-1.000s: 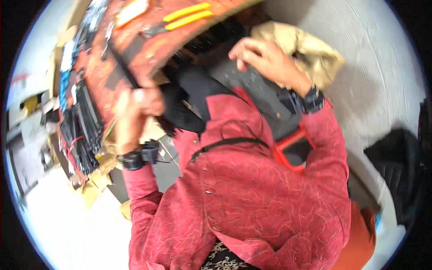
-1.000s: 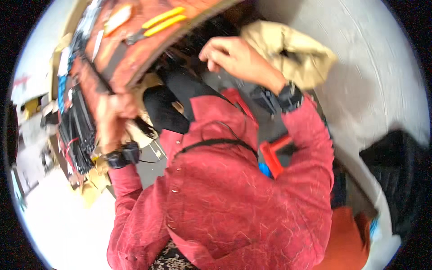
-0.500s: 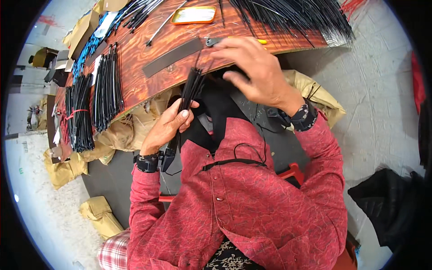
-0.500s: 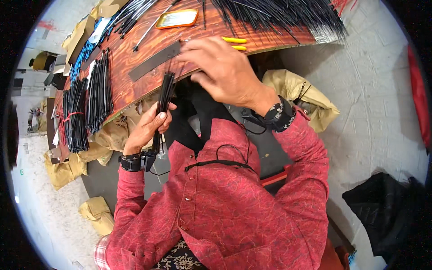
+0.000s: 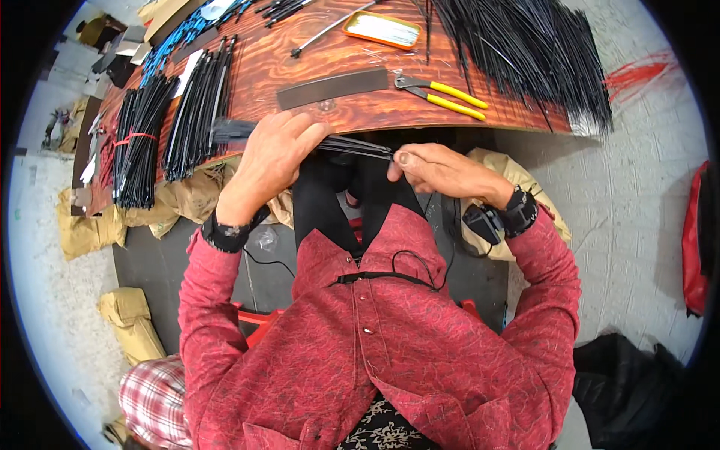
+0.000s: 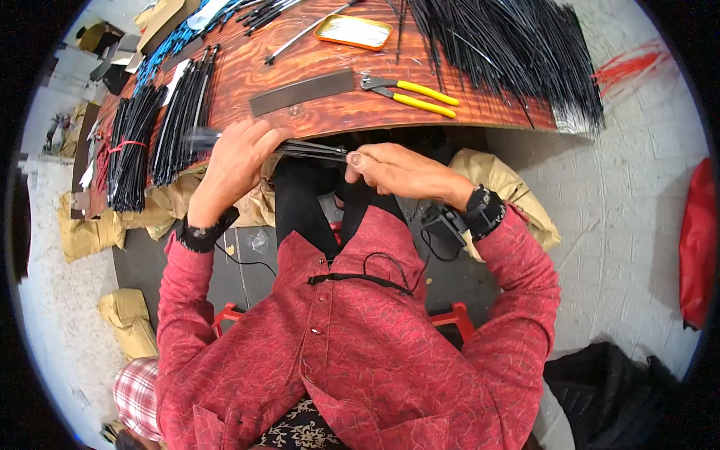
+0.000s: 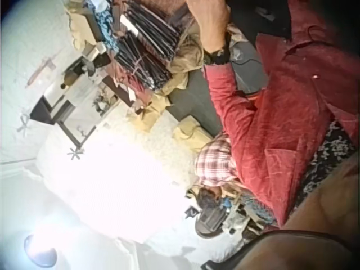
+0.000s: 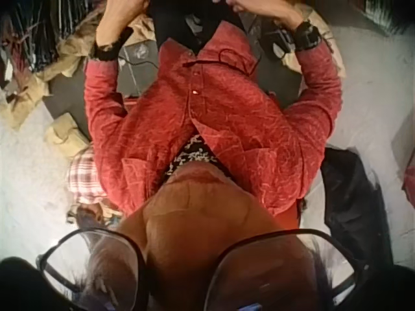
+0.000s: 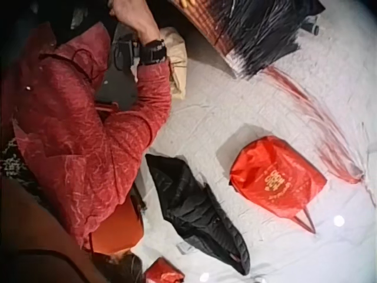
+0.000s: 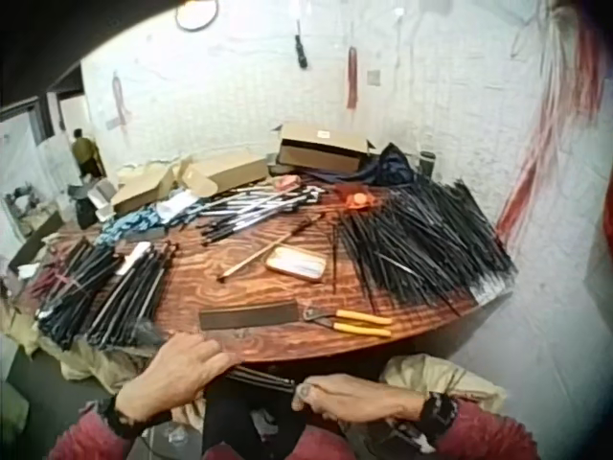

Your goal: Bundling and trimming black plastic components at a factory workbench.

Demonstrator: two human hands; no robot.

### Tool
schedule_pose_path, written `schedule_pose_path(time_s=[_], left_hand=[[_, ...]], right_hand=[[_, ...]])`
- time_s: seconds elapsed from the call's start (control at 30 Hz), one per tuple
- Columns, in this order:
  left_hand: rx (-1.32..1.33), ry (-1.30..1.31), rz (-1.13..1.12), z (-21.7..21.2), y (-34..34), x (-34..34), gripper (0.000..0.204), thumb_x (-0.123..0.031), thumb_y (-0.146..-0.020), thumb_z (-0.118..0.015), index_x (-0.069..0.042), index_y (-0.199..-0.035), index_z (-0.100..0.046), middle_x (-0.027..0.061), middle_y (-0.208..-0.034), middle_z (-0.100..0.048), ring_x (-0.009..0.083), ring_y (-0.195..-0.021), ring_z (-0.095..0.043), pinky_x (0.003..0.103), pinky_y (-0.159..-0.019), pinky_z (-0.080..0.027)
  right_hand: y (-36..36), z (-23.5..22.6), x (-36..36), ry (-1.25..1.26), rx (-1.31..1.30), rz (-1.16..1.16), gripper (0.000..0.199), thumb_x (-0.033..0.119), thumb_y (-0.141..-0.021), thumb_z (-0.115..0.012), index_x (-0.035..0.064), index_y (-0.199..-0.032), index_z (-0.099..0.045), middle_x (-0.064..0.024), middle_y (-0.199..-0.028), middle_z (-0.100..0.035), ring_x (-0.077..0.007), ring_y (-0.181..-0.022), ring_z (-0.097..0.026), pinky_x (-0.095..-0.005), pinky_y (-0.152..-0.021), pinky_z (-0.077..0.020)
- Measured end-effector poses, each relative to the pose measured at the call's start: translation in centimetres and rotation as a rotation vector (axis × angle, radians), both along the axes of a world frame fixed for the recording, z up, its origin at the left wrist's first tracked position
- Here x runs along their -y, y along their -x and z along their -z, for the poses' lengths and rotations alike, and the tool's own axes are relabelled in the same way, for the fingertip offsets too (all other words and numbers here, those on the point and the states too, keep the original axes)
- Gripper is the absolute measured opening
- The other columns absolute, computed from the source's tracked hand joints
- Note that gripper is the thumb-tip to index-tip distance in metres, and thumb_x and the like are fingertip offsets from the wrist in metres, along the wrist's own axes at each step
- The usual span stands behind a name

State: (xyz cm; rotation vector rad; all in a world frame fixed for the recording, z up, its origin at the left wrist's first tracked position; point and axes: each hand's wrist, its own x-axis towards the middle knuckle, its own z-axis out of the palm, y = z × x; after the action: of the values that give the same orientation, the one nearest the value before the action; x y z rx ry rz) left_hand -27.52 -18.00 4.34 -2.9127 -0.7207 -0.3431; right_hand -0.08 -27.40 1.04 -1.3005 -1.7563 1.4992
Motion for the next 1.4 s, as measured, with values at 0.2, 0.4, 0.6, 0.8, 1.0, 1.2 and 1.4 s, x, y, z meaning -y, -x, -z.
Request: schedule_pose_path(time_s=[0.2, 0.4, 0.6, 0.8, 1.0, 1.2, 1.4], left_hand=[[0.030, -0.025, 0.213, -0.7, -2.7, -2.8, 0.040, -0.006, -0.073, -0.065, -0.012, -0.112, -0.059, 0.0065, -0.097, -0.057, 0.0281, -0.095, -0.054, 0.041, -0.084, -0.044], [0.223, -0.129, 0.263, 0.5, -5.5, -3.5, 0.046, -0.007, -0.072, -0.071, -0.011, -0.116, -0.061, 0.0101, -0.110, -0.058, 0.0310, -0.111, -0.052, 0.043, -0.098, -0.041], [0.661, 0.423, -0.075, 3.6, -1.4, -0.1, 0.037, -0.004, -0.085, -0.067, -0.007, -0.120, -0.060, 0.0112, -0.106, -0.063, 0.0278, -0.100, -0.060, 0.037, -0.092, -0.048], [1.013, 1.271, -0.297, 8.8, -0.1, 3.4, 0.023, -0.019, -0.101, -0.054, -0.001, -0.114, -0.059, 0.0024, -0.089, -0.065, 0.0098, -0.079, -0.060, 0.024, -0.070, -0.050], [0.968, 1.555, -0.395, 10.2, -0.7, 5.2, 0.027, -0.024, -0.102, -0.052, -0.001, -0.113, -0.059, 0.0041, -0.091, -0.065, 0.0101, -0.080, -0.060, 0.024, -0.071, -0.051], [0.953, 1.536, -0.368, 10.5, -1.8, 4.2, 0.029, -0.027, -0.102, -0.053, -0.002, -0.116, -0.058, 0.0048, -0.094, -0.066, 0.0103, -0.081, -0.061, 0.025, -0.075, -0.051], [1.079, 1.531, -0.373, 11.1, -1.5, 3.9, 0.038, -0.035, -0.099, -0.056, 0.000, -0.115, -0.058, 0.0072, -0.096, -0.067, 0.0117, -0.082, -0.062, 0.025, -0.072, -0.051]], right_hand=[[-0.5, 1.5, 1.9, 0.400, -0.466, 0.005, 0.035, 0.035, -0.102, -0.049, 0.0020, -0.095, -0.056, 0.0056, -0.062, -0.039, -0.0044, -0.055, -0.040, -0.0259, -0.066, -0.0501], [1.0, 5.6, 3.8, 0.405, -0.578, 0.294, 0.032, 0.033, -0.102, -0.051, 0.0006, -0.099, -0.053, 0.0055, -0.062, -0.038, -0.0046, -0.053, -0.039, -0.0255, -0.065, -0.0498], [2.0, 5.4, 4.0, 0.319, -0.546, 0.370, 0.029, 0.030, -0.103, -0.050, 0.0014, -0.101, -0.053, 0.0050, -0.060, -0.037, -0.0059, -0.051, -0.039, -0.0258, -0.063, -0.0491], [3.9, 4.9, 4.4, 0.349, -0.698, 0.385, 0.028, 0.029, -0.104, -0.046, 0.0018, -0.104, -0.053, 0.0038, -0.060, -0.037, -0.0073, -0.051, -0.040, -0.0259, -0.063, -0.0489], [4.8, 5.4, 4.6, 0.429, -0.659, 0.451, 0.028, 0.028, -0.105, -0.045, 0.0015, -0.106, -0.054, 0.0034, -0.061, -0.039, -0.0077, -0.052, -0.041, -0.0257, -0.066, -0.0488], [5.1, 6.4, 4.5, 0.418, -0.620, 0.381, 0.029, 0.028, -0.105, -0.046, 0.0009, -0.108, -0.054, 0.0036, -0.062, -0.040, -0.0071, -0.052, -0.041, -0.0258, -0.067, -0.0487], [4.4, 6.5, 4.6, 0.506, -0.904, 0.258, 0.027, 0.029, -0.104, -0.046, 0.0030, -0.109, -0.055, 0.0049, -0.063, -0.039, -0.0054, -0.050, -0.038, -0.0265, -0.070, -0.0506]])
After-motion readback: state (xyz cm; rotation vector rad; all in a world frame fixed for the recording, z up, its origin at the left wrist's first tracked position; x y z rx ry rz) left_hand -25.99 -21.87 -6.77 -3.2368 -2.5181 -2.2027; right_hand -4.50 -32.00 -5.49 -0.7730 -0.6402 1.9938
